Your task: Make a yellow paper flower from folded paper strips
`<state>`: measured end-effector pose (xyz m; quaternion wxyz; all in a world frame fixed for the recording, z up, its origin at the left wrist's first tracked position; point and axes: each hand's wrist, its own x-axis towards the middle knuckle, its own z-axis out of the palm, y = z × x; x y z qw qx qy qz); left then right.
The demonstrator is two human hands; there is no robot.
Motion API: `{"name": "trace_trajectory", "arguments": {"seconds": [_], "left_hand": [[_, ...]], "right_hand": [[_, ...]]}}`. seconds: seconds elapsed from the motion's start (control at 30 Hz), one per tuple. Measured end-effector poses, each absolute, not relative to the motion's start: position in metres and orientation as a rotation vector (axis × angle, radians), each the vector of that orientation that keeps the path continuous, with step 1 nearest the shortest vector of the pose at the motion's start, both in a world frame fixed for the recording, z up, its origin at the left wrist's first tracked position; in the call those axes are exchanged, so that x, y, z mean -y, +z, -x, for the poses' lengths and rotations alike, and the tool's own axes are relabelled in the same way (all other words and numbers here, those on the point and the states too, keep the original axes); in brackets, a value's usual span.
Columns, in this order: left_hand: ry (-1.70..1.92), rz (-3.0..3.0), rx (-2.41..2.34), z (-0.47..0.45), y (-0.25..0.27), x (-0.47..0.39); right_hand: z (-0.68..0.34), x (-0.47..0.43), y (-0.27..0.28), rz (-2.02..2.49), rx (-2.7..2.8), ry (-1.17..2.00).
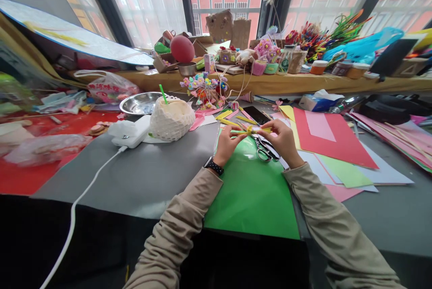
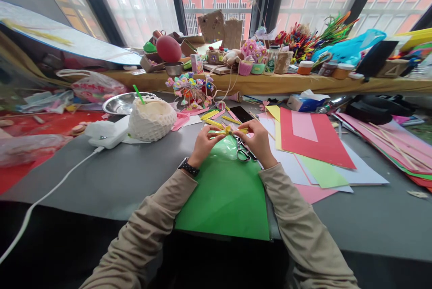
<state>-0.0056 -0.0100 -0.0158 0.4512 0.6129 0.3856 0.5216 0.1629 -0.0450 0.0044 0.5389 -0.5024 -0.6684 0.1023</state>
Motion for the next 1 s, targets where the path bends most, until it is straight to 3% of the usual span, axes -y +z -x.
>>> {"name": "trace_trajectory", "arguments": {"seconds": [0.23, 0.53, 0.8, 1.0], "left_hand": [[1.441, -1.573, -0.98, 0.01, -0.015, 0.007], [1.474, -1.634, -0.997, 0.01, -0.016, 0.008], [1.482, -1.533, -1.022, 0.009, -0.017, 0.007], [1.101, -1.276, -0.782, 0.001, -0.014, 0.013]], "right_hand": [[-0.167, 0.045, 0.006, 1.153, 1.561, 0.812], [-0.171, 0.041, 0.002, 1.126, 1.44, 1.112], [-0.157, 0.044, 0.001, 1.149, 1.277, 0.936], [-0.149, 0.042, -0.009, 1.16, 1.371, 0.792]]}}
